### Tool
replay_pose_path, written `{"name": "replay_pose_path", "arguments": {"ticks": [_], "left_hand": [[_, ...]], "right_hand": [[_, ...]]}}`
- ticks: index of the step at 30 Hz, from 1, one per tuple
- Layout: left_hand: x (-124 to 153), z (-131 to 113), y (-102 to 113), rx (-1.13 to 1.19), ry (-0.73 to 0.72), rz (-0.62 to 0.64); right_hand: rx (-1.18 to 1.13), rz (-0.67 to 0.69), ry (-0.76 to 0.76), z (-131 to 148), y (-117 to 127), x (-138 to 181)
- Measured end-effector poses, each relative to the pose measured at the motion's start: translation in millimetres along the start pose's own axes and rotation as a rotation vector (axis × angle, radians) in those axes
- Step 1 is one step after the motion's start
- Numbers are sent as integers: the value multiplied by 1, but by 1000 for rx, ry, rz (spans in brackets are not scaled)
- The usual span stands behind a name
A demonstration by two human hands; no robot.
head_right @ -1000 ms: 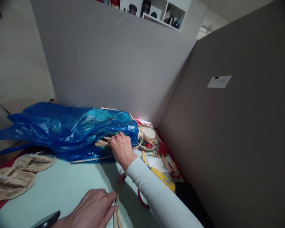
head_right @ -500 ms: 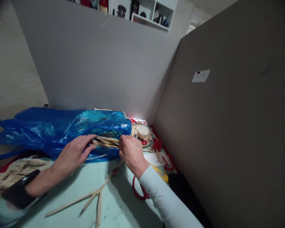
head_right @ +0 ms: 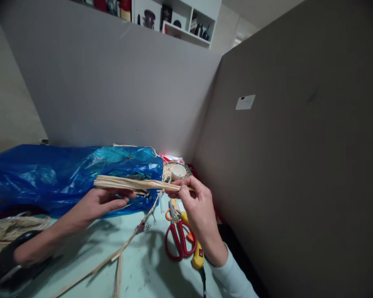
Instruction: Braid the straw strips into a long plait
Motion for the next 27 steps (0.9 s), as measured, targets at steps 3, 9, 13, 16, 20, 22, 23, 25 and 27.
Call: {"name": "replay_pose_path", "arguments": {"ticks": [3,9,13,16,20,22,23,25,27], "left_hand": [[11,-10,-7,286,102,-55],[22,-22,-9,521,156,-195],[28,-33,-25,349,95,-82],[32,-35,-37,223,57,-4],[30,-26,-46,243,101,61],[29,-23,-50,293,124,84],[29,-21,-52,341,151,91],[31,-17,-58,488,246,107],[36,-14,-66,641,346,140]], "right_hand": [[101,-6,14,-5,-2,14],[235,240,7,-29,-16,33],[185,308,35,-22,-31,40],[16,383,-14,-18,-50,48],[-162,374,-126,-26,-60,56],[-230,372,-172,-30,-61,57],[-264,367,-196,-33,-60,57],[-332,362,-250,-37,-60,57],[-383,363,-292,-41,-61,58]]}}
Point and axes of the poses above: each hand's wrist, its own x-axis away from the middle knuckle, its own y-axis out of the back of the hand, z = x × y, the point moved 7 cm from there along -x, towards the middle knuckle, and after that the axes turned 1 degree about y, right-handed, at the moved point
